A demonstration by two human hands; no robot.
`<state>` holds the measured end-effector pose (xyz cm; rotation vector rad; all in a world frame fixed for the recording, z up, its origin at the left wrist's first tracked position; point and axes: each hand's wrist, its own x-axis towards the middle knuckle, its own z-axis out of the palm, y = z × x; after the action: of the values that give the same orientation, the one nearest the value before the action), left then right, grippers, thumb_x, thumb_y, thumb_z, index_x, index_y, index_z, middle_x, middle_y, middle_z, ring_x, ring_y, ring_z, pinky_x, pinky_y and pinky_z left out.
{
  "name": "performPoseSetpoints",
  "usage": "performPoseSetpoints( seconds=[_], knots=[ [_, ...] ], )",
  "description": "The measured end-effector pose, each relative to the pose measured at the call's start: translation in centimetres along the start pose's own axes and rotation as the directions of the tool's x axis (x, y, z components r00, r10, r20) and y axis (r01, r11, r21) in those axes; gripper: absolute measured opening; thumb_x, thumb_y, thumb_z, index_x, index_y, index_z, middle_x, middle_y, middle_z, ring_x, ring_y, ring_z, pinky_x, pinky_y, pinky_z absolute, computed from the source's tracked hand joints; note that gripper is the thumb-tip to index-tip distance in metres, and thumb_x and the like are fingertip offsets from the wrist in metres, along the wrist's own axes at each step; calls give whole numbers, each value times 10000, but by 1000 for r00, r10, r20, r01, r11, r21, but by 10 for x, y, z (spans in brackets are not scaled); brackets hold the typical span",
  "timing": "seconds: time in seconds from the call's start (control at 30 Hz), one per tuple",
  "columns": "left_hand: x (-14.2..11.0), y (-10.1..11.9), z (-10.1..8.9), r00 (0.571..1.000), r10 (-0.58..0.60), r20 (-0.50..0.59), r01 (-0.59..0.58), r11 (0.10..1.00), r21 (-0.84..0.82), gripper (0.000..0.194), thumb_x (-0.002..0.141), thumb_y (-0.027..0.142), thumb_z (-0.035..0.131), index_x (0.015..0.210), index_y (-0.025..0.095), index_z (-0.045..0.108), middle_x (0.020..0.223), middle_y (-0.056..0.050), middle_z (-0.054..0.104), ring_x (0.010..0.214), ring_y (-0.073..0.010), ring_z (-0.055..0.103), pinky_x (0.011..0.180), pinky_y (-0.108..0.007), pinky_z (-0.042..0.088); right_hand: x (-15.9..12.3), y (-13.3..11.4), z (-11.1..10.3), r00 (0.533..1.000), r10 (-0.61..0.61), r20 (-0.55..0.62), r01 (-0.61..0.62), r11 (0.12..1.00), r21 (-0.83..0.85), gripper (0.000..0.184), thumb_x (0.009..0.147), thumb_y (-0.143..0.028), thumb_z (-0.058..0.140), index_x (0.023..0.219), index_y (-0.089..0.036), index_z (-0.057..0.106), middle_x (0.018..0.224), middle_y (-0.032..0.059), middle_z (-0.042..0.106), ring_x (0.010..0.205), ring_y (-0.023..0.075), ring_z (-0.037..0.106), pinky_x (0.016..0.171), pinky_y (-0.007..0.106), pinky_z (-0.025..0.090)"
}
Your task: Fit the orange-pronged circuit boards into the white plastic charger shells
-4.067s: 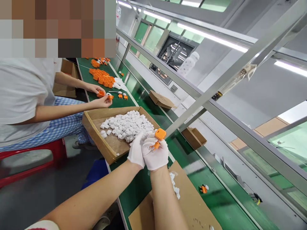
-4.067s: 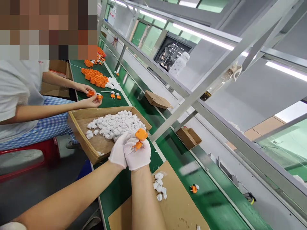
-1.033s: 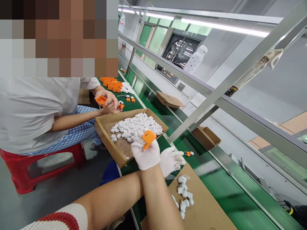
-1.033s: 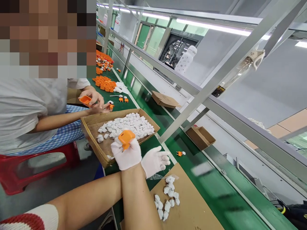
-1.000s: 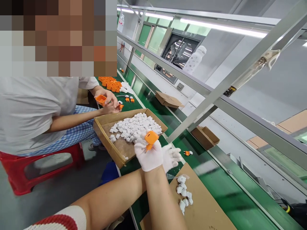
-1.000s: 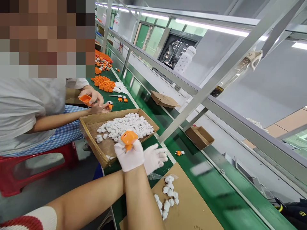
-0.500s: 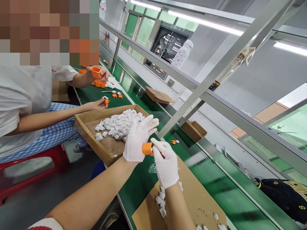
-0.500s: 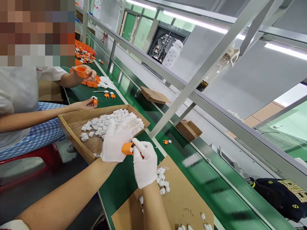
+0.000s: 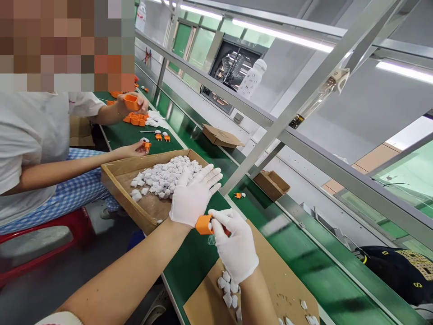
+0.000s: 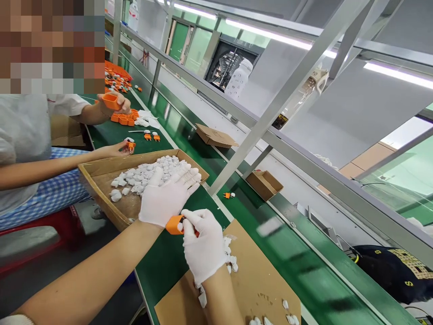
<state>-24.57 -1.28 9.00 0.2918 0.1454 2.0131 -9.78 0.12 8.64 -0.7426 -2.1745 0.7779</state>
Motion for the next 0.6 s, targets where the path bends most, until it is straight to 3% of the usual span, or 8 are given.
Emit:
performPoseSetpoints(
  seconds=[0.1,0.17,0.3,0.4,0.5,0.6],
  knots=[
    [-1,-5,0,1000,-17,-22,16,1000,-11,699,982,599,311,1437,118,536,1425,-161,613,1388,-291,513,1256,-489,245,13,-10,-3,989,-24,-144,24,1000,-2,258,891,-207,582,1000,-253,812,934,33,697,811,142,647,714,242,522],
    [-3,-9,-1,999,-43,13,43,999,4,711,955,646,365,1430,151,553,1455,-137,593,1427,-280,468,1268,-469,224,20,-17,-1,984,-93,-151,82,994,-77,297,902,-187,539,1013,-255,807,925,36,681,831,148,640,726,253,513],
    [-1,-8,-6,993,-71,91,70,997,15,759,920,690,413,1460,168,520,1510,-131,540,1470,-291,406,1278,-488,175,12,-14,2,990,-111,82,125,974,-187,331,927,-203,485,1039,-260,791,881,20,633,671,117,577,619,248,483],
    [2,-1,-5,996,-36,77,37,999,-6,787,934,672,371,1499,131,455,1523,-155,520,1444,-300,444,1269,-488,208,-2,-5,-1,988,-64,139,88,981,-172,320,905,-200,516,1045,-290,789,890,8,648,609,101,550,558,235,462],
    [1,0,0,999,5,54,-4,1000,-8,785,924,675,385,1495,142,456,1516,-140,532,1430,-283,467,1267,-461,232,-1,-8,-3,1000,-13,-20,11,995,-98,294,911,-199,531,1020,-277,792,911,23,666,690,124,595,609,243,493],
    [-2,-7,3,999,-50,6,50,998,34,768,900,709,410,1449,182,519,1500,-116,554,1446,-276,445,1265,-472,242,9,-18,1,984,-30,-178,16,997,-77,287,914,-210,517,979,-247,793,897,48,656,781,158,609,689,272,511]
  ],
)
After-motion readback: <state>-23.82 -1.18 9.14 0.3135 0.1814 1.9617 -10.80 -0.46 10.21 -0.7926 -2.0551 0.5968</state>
